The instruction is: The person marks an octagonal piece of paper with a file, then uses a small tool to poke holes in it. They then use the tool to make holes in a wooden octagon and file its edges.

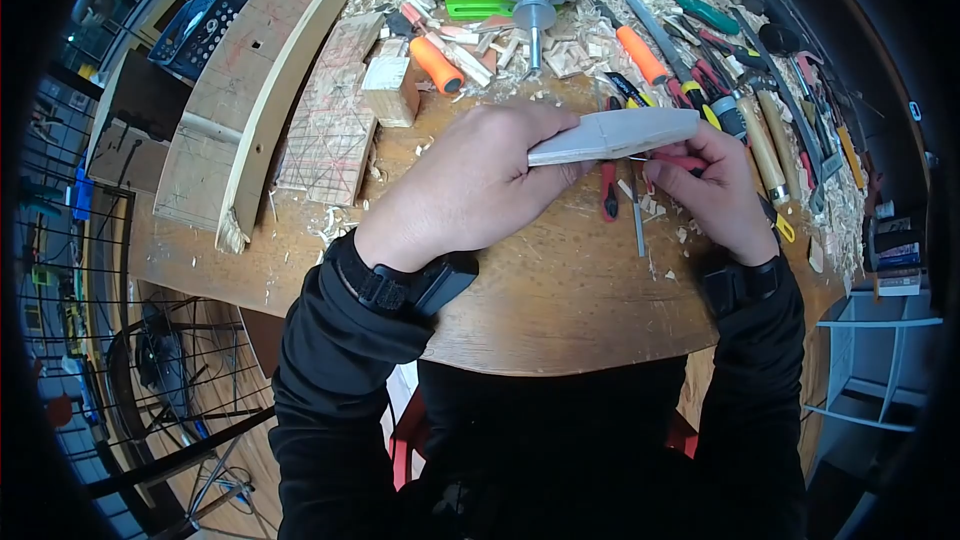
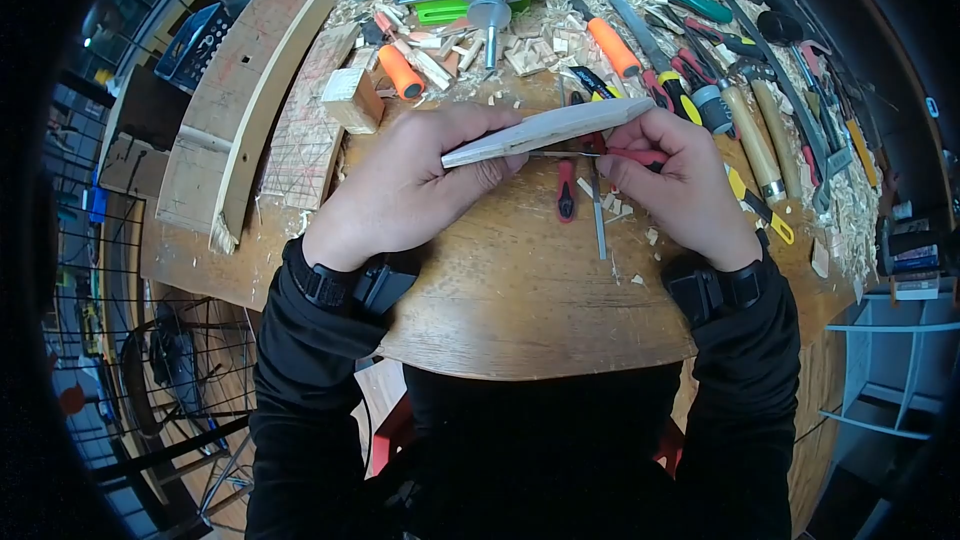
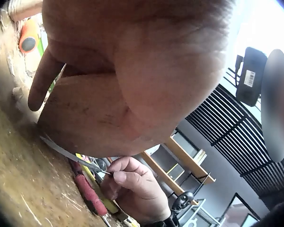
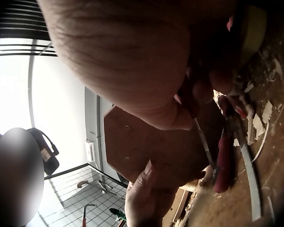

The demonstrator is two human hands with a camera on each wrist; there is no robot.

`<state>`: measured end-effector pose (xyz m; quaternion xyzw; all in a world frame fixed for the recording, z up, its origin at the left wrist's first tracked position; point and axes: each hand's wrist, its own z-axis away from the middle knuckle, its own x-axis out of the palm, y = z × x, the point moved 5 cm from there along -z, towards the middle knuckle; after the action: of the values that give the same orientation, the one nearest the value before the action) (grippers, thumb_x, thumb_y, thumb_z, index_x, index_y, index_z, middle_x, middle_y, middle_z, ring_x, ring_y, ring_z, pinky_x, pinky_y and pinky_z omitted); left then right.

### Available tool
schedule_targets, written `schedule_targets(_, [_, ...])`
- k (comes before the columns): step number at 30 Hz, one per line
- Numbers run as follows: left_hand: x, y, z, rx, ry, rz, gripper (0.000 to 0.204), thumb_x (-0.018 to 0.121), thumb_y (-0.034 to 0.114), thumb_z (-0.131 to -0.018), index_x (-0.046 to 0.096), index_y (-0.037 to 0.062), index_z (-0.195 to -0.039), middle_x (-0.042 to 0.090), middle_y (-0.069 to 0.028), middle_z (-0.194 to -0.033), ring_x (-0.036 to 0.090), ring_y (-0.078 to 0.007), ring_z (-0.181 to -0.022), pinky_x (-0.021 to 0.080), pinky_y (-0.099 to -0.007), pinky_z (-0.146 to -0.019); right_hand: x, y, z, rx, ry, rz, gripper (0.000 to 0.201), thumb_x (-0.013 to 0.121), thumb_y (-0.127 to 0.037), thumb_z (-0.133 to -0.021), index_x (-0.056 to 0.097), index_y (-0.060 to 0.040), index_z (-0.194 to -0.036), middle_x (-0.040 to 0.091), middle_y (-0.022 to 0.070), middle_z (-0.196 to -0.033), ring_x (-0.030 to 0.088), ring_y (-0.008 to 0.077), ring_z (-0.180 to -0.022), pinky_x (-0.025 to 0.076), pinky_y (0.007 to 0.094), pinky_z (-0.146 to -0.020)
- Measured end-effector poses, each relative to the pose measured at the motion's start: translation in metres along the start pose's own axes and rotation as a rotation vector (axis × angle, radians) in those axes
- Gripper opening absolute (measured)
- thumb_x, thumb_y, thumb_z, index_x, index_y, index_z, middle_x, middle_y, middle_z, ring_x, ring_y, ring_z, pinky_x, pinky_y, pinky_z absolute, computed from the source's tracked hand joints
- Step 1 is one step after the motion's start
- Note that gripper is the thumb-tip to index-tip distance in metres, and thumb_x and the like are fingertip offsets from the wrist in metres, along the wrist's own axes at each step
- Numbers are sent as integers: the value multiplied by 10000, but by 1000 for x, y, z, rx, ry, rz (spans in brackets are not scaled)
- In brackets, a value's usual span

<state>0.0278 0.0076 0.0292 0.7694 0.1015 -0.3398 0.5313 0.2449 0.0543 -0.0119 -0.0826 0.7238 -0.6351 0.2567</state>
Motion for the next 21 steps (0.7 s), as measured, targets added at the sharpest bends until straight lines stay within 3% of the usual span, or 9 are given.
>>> schedule_targets(21, [4,1,3,53,30,-116,363,664,143,-899,613,-48,-1204,677,-226,-1028,659,-336,-949,494,-371,-845,3,-4,0,-45,-8,60,201,678,11,-861,621,30,-1053,658,15,-952,599,59,-877,496,216,-786])
